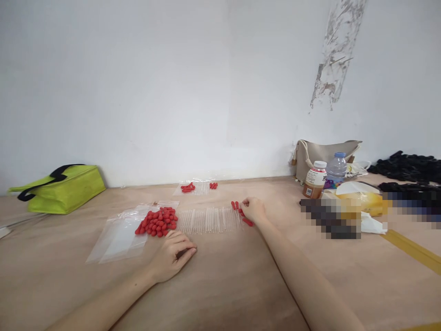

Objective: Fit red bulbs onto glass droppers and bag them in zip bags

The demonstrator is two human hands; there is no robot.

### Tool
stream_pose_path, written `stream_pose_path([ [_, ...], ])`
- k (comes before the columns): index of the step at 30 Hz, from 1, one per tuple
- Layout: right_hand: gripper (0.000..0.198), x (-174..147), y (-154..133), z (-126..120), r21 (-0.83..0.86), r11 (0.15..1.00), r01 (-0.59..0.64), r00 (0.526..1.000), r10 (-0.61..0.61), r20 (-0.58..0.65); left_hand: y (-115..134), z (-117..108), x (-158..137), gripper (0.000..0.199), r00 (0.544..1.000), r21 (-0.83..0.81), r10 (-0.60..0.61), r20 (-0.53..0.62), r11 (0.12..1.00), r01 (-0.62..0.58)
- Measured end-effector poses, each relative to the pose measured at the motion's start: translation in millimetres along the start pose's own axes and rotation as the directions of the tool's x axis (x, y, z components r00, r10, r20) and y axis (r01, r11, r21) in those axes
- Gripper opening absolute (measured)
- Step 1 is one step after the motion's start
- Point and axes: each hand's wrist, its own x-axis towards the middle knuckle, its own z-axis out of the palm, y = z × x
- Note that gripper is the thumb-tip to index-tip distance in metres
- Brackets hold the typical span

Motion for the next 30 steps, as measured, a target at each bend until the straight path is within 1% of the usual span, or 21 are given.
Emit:
stream_pose_path([
  [6, 0.019, 3, 7, 3, -0.022, 1.0, 0.014, 0.999, -0.014, 0.04, -1, 1, -1, 0.02, 1.0, 0.002, 0.007, -0.01, 1.0, -0.007],
  [13, 0.017, 2, 8, 1, -0.061, 0.998, 0.016, 1.0, -0.014, 0.019, -2, 2, -1, 0.02, 1.0, 0.0, 0.013, -0.021, 1.0, -0.013],
  [20, 0.018, 1, 7, 2, -0.07, 0.998, 0.005, 0.999, -0.002, 0.033, -1, 1, 0, 0.023, 0.999, -0.011, 0.025, -0.035, 1.0, -0.026],
  [24, 0.018, 0, 6, -5, -0.066, 0.998, -0.001, 1.0, 0.003, 0.028, -1, 1, 0, 0.021, 1.0, -0.005, 0.009, -0.024, 1.0, -0.009],
  [27, 0.017, -4, 0, -16, -0.107, 0.994, 0.001, 0.996, 0.009, 0.087, -1, 1, -1, 0.02, 0.999, -0.009, 0.015, -0.034, 1.0, -0.015],
  [30, 0.013, -11, -8, -22, -0.226, 0.973, 0.043, 0.983, -0.001, 0.184, -2, 1, -1, 0.023, 0.999, -0.01, 0.024, -0.039, 1.0, -0.024],
])
